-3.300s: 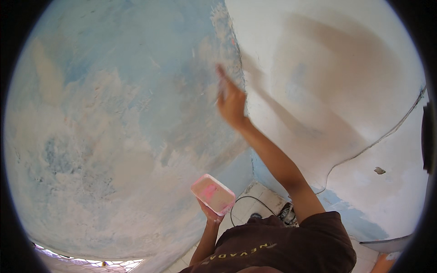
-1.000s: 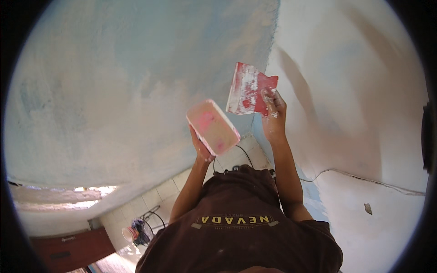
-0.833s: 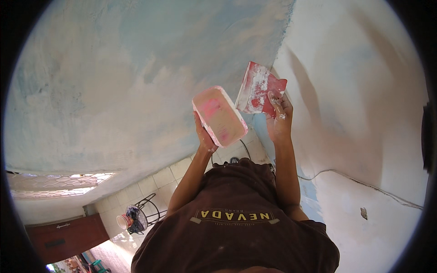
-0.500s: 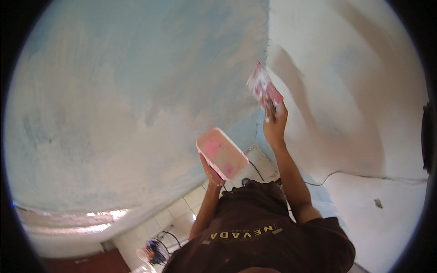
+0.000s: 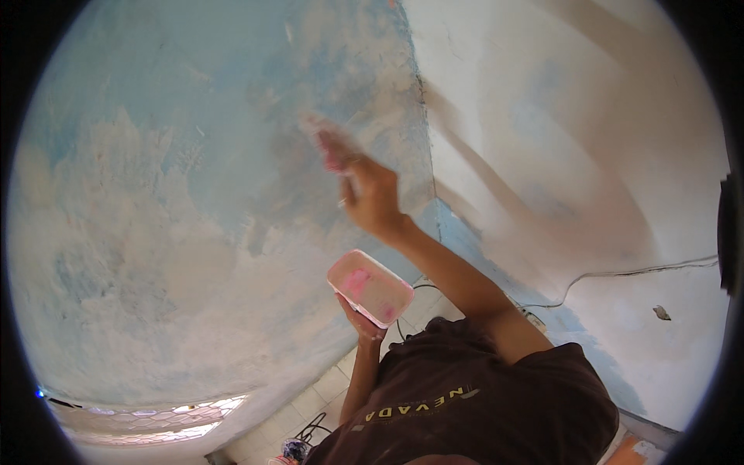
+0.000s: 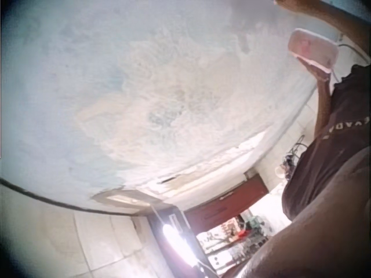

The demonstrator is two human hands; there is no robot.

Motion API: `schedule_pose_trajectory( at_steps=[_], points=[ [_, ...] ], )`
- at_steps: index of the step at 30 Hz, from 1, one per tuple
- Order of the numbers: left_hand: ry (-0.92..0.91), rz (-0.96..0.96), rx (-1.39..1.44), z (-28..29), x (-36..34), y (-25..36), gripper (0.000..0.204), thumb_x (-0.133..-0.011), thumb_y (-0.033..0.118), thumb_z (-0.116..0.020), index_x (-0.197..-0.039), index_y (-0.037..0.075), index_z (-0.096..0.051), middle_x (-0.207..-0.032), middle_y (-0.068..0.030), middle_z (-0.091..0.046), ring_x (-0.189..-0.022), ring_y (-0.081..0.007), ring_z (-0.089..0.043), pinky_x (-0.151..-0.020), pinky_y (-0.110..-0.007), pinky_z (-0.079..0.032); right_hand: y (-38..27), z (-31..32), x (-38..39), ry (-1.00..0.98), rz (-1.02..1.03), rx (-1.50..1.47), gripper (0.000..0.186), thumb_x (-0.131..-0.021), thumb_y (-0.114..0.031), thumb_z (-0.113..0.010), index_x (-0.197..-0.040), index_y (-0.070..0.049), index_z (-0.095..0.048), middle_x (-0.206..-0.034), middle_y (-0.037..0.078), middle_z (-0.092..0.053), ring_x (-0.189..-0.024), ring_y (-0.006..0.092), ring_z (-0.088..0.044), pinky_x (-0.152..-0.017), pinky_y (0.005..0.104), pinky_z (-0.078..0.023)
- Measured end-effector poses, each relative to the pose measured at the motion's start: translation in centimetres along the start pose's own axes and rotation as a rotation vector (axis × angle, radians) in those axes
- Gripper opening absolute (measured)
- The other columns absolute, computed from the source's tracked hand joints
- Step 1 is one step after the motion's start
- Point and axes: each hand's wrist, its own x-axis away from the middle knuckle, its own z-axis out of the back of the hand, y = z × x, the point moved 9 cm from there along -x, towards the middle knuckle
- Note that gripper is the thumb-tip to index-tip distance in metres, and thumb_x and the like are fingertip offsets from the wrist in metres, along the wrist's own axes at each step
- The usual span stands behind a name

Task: The person applies white putty to a ceiling corner using a spreader, repeatedly scooping the material from a pink plastic container held in their other hand.

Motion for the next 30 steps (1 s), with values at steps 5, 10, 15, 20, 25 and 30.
schedule_pose_trajectory(
  at_steps=[5,10,15,20,25,30],
  points=[
    [-0.055,0.070,0.076,-0.9,0.1,-0.7,0.069,-0.102,0.068,-0.037,-0.149,0.019,-0.045,-0.141,-0.0043,-0.056,-0.126,-0.0302,-0.057,-0.105,-0.054,-0.050,10.7,2.8,-6.4,0.124,-0.300,0.249,0.054,-0.083,0.004,-0.065,-0.136,0.000,-0.060,-0.118,0.021,-0.072,-0.096,0.0300,-0.075,-0.079,0.0355,-0.060],
    [-0.036,0.095,0.040,-0.9,-0.1,-0.7,0.068,-0.103,0.067,-0.037,-0.149,0.018,-0.045,-0.140,-0.0048,-0.056,-0.125,-0.0303,-0.057,-0.105,-0.055,-0.050,1.7,-4.6,-9.0,0.019,-0.087,0.136,0.061,-0.084,-0.007,-0.070,-0.141,0.005,-0.054,-0.086,0.021,-0.073,-0.058,0.0294,-0.068,-0.057,0.0375,-0.055],
    [-0.049,0.061,-0.004,-0.1,-0.3,0.3,0.069,-0.101,0.069,-0.038,-0.147,0.018,-0.047,-0.138,-0.0048,-0.058,-0.125,-0.0308,-0.058,-0.105,-0.055,-0.050,-4.2,-0.4,-6.3,0.038,-0.009,-0.134,0.054,-0.085,0.001,-0.065,-0.138,-0.007,-0.063,-0.122,0.015,-0.072,-0.077,0.0314,-0.074,-0.068,0.0352,-0.058],
    [-0.020,0.073,0.069,-0.4,0.1,-1.0,0.070,-0.101,0.069,-0.040,-0.147,0.017,-0.047,-0.136,-0.0052,-0.059,-0.123,-0.0314,-0.059,-0.103,-0.056,-0.051,10.6,1.6,-7.0,0.164,-0.249,0.255,0.055,-0.082,0.002,-0.067,-0.136,-0.007,-0.065,-0.104,0.016,-0.074,-0.076,0.0345,-0.071,-0.067,0.0377,-0.056],
    [-0.068,0.029,-0.098,2.9,-0.7,-0.7,0.070,-0.101,0.069,-0.040,-0.147,0.017,-0.047,-0.136,-0.0055,-0.059,-0.121,-0.0319,-0.061,-0.099,-0.057,-0.053,5.9,-3.1,-2.1,-0.117,-0.219,0.216,0.062,-0.081,0.002,-0.068,-0.142,-0.007,-0.061,-0.089,0.019,-0.072,-0.074,0.0341,-0.070,-0.065,0.0392,-0.055],
    [-0.062,0.146,0.109,0.3,-0.3,-0.9,0.069,-0.101,0.069,-0.040,-0.147,0.017,-0.047,-0.136,-0.0055,-0.059,-0.121,-0.0316,-0.061,-0.098,-0.055,-0.054,7.2,1.5,3.0,0.027,-0.336,-0.135,0.046,-0.087,-0.003,-0.065,-0.132,0.004,-0.063,-0.098,0.024,-0.073,-0.089,0.0397,-0.072,-0.076,0.0439,-0.057]
  ],
)
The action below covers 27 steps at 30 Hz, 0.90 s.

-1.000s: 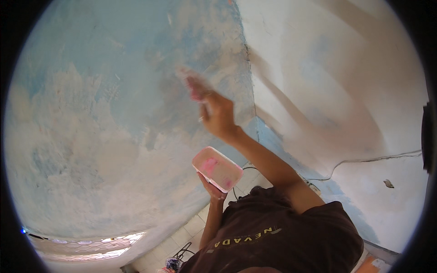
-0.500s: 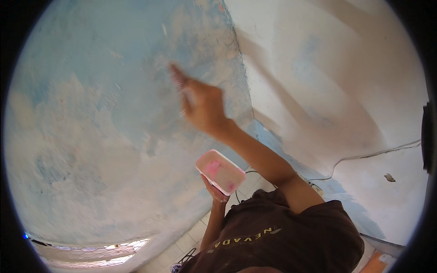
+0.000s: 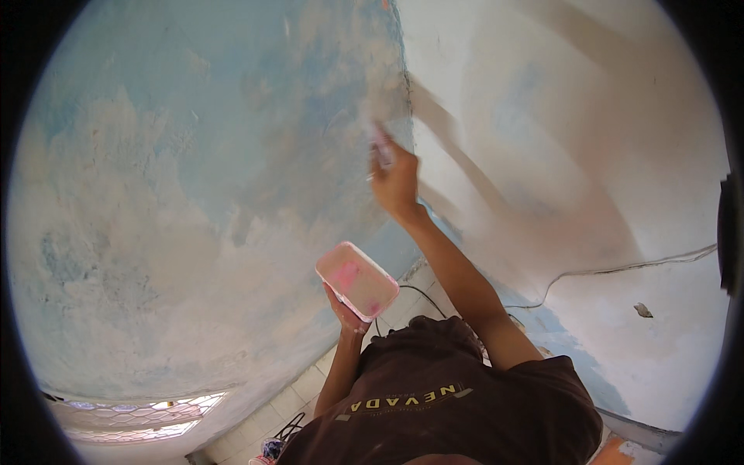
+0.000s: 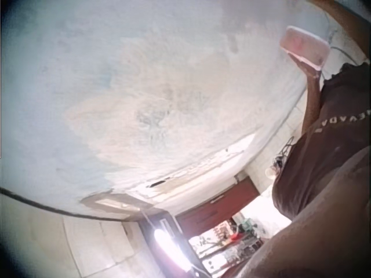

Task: The person applies white putty to a ceiling corner using a spreader, repeatedly scooping the material from a pink plastic container held in their other hand.

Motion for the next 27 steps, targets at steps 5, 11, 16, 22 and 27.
schedule_pose_trajectory(
  at_steps=[5,11,16,22,27],
  points=[
    [0.016,-0.012,0.012,0.3,0.4,-0.3,0.068,-0.101,0.068,-0.041,-0.146,0.017,-0.047,-0.137,-0.0046,-0.059,-0.121,-0.0309,-0.061,-0.098,-0.054,-0.054,11.4,5.7,1.1,0.088,-0.425,0.354,0.012,-0.086,-0.001,-0.066,-0.095,0.008,-0.065,-0.078,0.028,-0.069,-0.078,0.0428,-0.072,-0.073,0.0460,-0.055],
    [0.015,0.006,-0.006,2.3,0.3,-0.4,0.070,-0.101,0.068,-0.042,-0.148,0.017,-0.045,-0.140,-0.0049,-0.056,-0.126,-0.0313,-0.057,-0.103,-0.055,-0.051,6.9,-1.7,-5.0,-0.048,-0.333,0.244,0.021,-0.084,-0.009,-0.068,-0.100,0.005,-0.066,-0.067,0.022,-0.067,-0.067,0.0350,-0.071,-0.063,0.0434,-0.055],
    [0.024,0.031,-0.022,0.3,0.3,-1.8,0.072,-0.100,0.069,-0.042,-0.148,0.015,-0.045,-0.140,-0.0076,-0.057,-0.127,-0.0327,-0.057,-0.103,-0.055,-0.051,-12.3,-7.1,-1.7,-0.093,0.258,0.318,0.026,-0.084,-0.011,-0.069,-0.105,0.004,-0.065,-0.075,0.018,-0.069,-0.063,0.0299,-0.071,-0.053,0.0418,-0.054],
    [0.036,0.068,-0.012,1.7,2.6,-0.8,0.074,-0.100,0.071,-0.041,-0.149,0.015,-0.045,-0.142,-0.0076,-0.055,-0.128,-0.0333,-0.056,-0.103,-0.057,-0.050,-7.6,0.3,6.0,0.039,0.116,-0.048,0.037,-0.080,0.007,-0.066,-0.116,0.004,-0.067,-0.106,0.021,-0.074,-0.094,0.0323,-0.074,-0.078,0.0391,-0.058],
    [0.019,0.014,-0.097,3.1,5.9,1.0,0.071,-0.101,0.070,-0.039,-0.147,0.017,-0.046,-0.137,-0.0065,-0.058,-0.125,-0.0325,-0.058,-0.101,-0.059,-0.051,9.8,11.6,-0.9,0.363,-0.249,0.340,0.046,-0.095,-0.002,-0.057,-0.141,0.005,-0.056,-0.101,0.027,-0.073,-0.090,0.0403,-0.072,-0.081,0.0448,-0.056]
  ],
)
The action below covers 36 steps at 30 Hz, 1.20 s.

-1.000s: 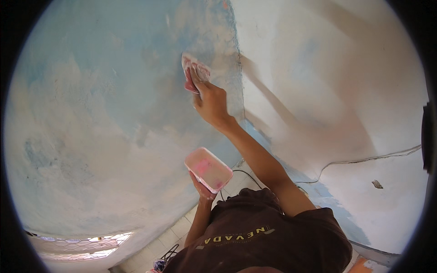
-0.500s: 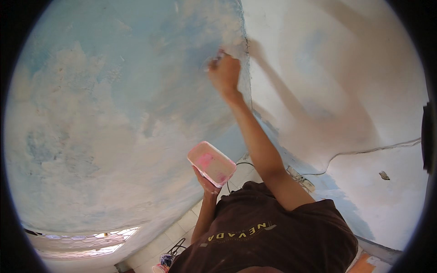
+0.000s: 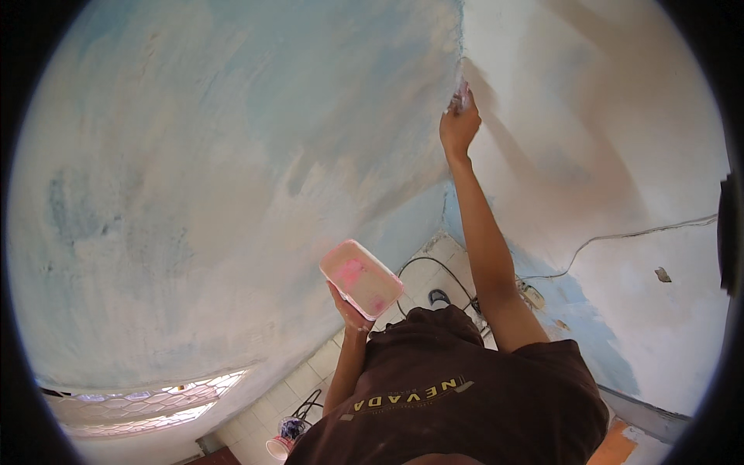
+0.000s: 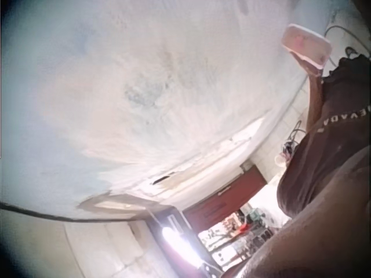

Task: The person applies white putty to a ceiling corner using a spreader, repeatedly scooping the material from a pink plastic container held in their other hand.

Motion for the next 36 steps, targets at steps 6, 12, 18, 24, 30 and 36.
schedule_pose_trajectory(
  at_steps=[6,12,18,24,30,36],
  points=[
    [0.033,0.051,0.077,1.6,1.9,3.6,0.066,-0.103,0.064,-0.040,-0.146,0.014,-0.048,-0.136,-0.0065,-0.059,-0.123,-0.0307,-0.059,-0.100,-0.055,-0.053,-19.1,-5.6,17.9,-0.261,0.301,-0.067,0.074,-0.076,-0.002,-0.071,-0.148,0.000,-0.052,-0.088,0.018,-0.071,-0.066,0.0338,-0.068,-0.059,0.0414,-0.053],
    [-0.254,0.166,0.021,8.9,2.1,6.6,0.077,-0.100,0.070,-0.042,-0.150,0.012,-0.044,-0.147,-0.0089,-0.053,-0.131,-0.0331,-0.055,-0.109,-0.054,-0.048,-25.7,-3.8,33.5,-0.665,0.446,-0.364,0.063,-0.070,0.000,-0.071,-0.132,0.000,-0.062,-0.107,0.021,-0.072,-0.079,0.0317,-0.071,-0.059,0.0417,-0.056],
    [-0.039,0.154,0.142,7.7,5.4,9.6,0.070,-0.101,0.069,-0.041,-0.148,0.017,-0.047,-0.139,-0.0066,-0.059,-0.127,-0.0326,-0.058,-0.104,-0.060,-0.049,-3.5,-1.4,18.5,-0.183,-0.229,-0.034,0.030,-0.098,0.000,-0.055,-0.125,0.004,-0.067,-0.104,0.014,-0.075,-0.086,0.0232,-0.072,-0.082,0.0363,-0.055],
    [-0.053,0.203,0.070,8.2,7.0,10.1,0.071,-0.101,0.069,-0.039,-0.151,0.018,-0.044,-0.144,-0.0070,-0.056,-0.129,-0.0323,-0.056,-0.106,-0.059,-0.048,-0.1,-6.3,14.7,-0.072,-0.349,-0.075,0.037,-0.092,-0.002,-0.062,-0.129,0.001,-0.066,-0.097,0.019,-0.075,-0.081,0.0300,-0.072,-0.076,0.0392,-0.055],
    [-0.052,0.133,0.102,10.0,9.2,12.9,0.074,-0.102,0.068,-0.039,-0.156,0.017,-0.038,-0.150,-0.0073,-0.051,-0.137,-0.0317,-0.050,-0.110,-0.057,-0.046,-29.8,-3.9,35.1,-0.313,0.500,-0.380,0.041,-0.095,-0.003,-0.062,-0.136,-0.004,-0.063,-0.105,0.020,-0.074,-0.079,0.0279,-0.074,-0.069,0.0318,-0.056],
    [-0.290,-0.128,-0.130,9.2,8.0,17.1,0.075,-0.105,0.066,-0.035,-0.153,0.009,-0.040,-0.150,-0.0110,-0.051,-0.136,-0.0290,-0.052,-0.114,-0.049,-0.044,-22.7,1.6,38.2,-0.829,-0.015,-0.094,0.030,-0.096,-0.010,-0.065,-0.123,0.000,-0.060,-0.078,0.021,-0.069,-0.064,0.0389,-0.067,-0.059,0.0421,-0.052]
  ],
)
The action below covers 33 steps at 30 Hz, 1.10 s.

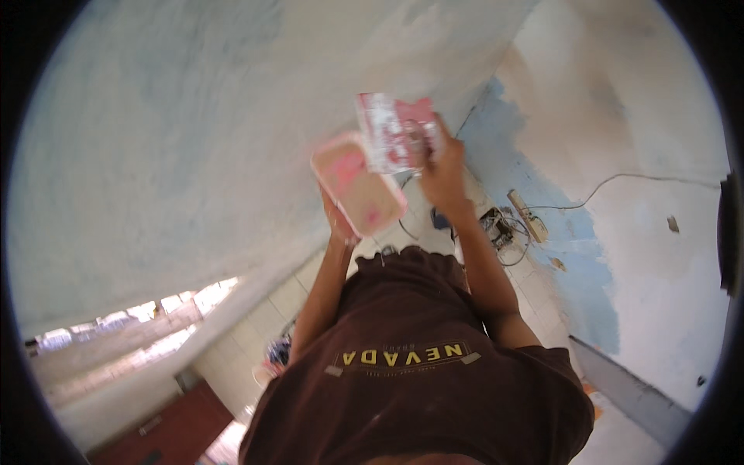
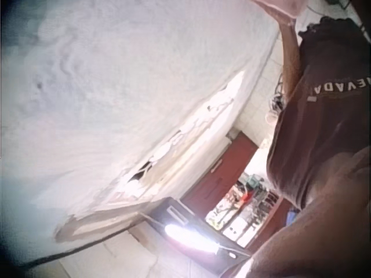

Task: The person applies white putty to a ceiling corner using a spreader, repeatedly scooping the material from a pink plastic container held in their other hand.

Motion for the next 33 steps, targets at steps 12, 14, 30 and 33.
schedule_pose_trajectory(
  at_steps=[12,14,30,33],
  points=[
    [0.340,-0.066,-0.050,-1.9,0.5,-1.6,0.081,-0.104,0.071,-0.024,-0.156,0.009,-0.035,-0.153,-0.0117,-0.045,-0.140,-0.0290,-0.045,-0.116,-0.044,-0.040,2.4,-3.8,5.7,-0.319,0.011,0.547,0.038,-0.088,-0.012,-0.067,-0.123,0.002,-0.062,-0.084,0.027,-0.067,-0.074,0.0449,-0.066,-0.066,0.0489,-0.052],
    [0.363,-0.082,-0.096,-0.7,0.9,-2.3,0.082,-0.104,0.071,-0.024,-0.156,0.008,-0.033,-0.155,-0.0119,-0.043,-0.143,-0.0292,-0.042,-0.118,-0.044,-0.037,3.0,-5.1,6.1,-0.372,0.008,0.546,0.042,-0.086,-0.010,-0.067,-0.126,0.003,-0.062,-0.085,0.028,-0.068,-0.076,0.0455,-0.067,-0.067,0.0501,-0.052],
    [0.250,-0.162,0.106,2.2,1.6,-2.2,0.064,-0.107,0.058,-0.034,-0.148,0.010,-0.043,-0.141,-0.0097,-0.056,-0.126,-0.0258,-0.059,-0.104,-0.042,-0.051,1.7,-8.9,6.9,-0.470,-0.038,0.337,0.028,-0.090,-0.010,-0.062,-0.115,0.004,-0.063,-0.079,0.027,-0.066,-0.071,0.0473,-0.065,-0.067,0.0513,-0.053],
    [0.212,-0.195,0.072,2.1,1.3,-2.3,0.060,-0.108,0.055,-0.036,-0.146,0.010,-0.046,-0.137,-0.0095,-0.059,-0.123,-0.0255,-0.061,-0.104,-0.043,-0.053,0.8,-7.3,5.7,-0.438,-0.087,0.274,0.026,-0.090,-0.010,-0.065,-0.113,0.003,-0.065,-0.076,0.025,-0.063,-0.066,0.0434,-0.062,-0.062,0.0446,-0.050]
  ],
)
